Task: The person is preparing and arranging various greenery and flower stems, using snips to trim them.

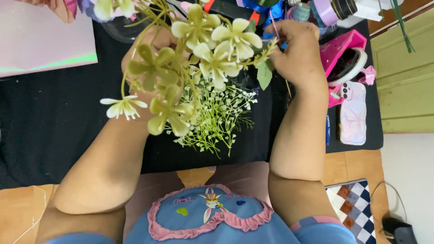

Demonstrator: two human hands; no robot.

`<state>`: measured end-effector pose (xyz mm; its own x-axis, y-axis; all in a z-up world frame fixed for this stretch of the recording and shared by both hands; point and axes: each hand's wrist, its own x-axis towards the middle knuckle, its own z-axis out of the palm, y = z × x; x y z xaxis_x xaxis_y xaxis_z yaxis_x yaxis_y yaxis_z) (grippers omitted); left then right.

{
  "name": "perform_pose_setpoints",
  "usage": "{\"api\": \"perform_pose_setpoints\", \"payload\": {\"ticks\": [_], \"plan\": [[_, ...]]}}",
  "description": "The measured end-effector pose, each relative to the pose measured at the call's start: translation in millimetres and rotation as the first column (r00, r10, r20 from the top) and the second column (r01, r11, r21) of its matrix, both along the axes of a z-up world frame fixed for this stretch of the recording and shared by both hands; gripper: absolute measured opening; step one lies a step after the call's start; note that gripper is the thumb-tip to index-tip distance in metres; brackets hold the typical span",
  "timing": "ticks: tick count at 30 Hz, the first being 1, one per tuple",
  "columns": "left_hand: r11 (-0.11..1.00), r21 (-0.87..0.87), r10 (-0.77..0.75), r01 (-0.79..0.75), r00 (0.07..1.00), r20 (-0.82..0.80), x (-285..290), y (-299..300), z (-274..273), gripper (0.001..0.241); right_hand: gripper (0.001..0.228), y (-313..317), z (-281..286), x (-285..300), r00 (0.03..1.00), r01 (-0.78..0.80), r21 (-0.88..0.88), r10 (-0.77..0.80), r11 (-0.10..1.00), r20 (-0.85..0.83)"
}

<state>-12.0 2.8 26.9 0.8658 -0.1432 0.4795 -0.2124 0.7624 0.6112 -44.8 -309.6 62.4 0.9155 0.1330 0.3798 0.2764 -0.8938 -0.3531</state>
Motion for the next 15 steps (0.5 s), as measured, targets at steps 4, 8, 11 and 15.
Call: {"api": "perform_pose_setpoints", "payload": {"ticks": [4,8,11,15], "plan": [[0.682,0.457,0.399,-0.572,0.814,0.423,-7.4,0.6,17.8,0.009,0.057,0.9,4.1,0.4,0.971,0.051,-0.115,-0.076,0.992,-0.228],[0.902,0.284,0.274,-0.325,0.94,0.205,6.8,-1.5,-14.3,0.009,0.09,5.4,19.5,-6.6,0.911,-0.029,-0.105,-0.017,0.994,-0.413],[0.878,0.302,0.274,-0.37,0.908,0.317,3.2,-5.4,-1.1,0.012,0.075,2.1,30.2,-14.6,0.971,-0.2,0.081,0.208,0.976,-0.113],[0.938,-0.178,-0.323,0.299,0.938,-0.126,8.5,-7.3,3.4,0.026,0.061,16.5,53.5,-33.1,0.95,-0.312,0.176,0.302,0.934,0.081]]}}
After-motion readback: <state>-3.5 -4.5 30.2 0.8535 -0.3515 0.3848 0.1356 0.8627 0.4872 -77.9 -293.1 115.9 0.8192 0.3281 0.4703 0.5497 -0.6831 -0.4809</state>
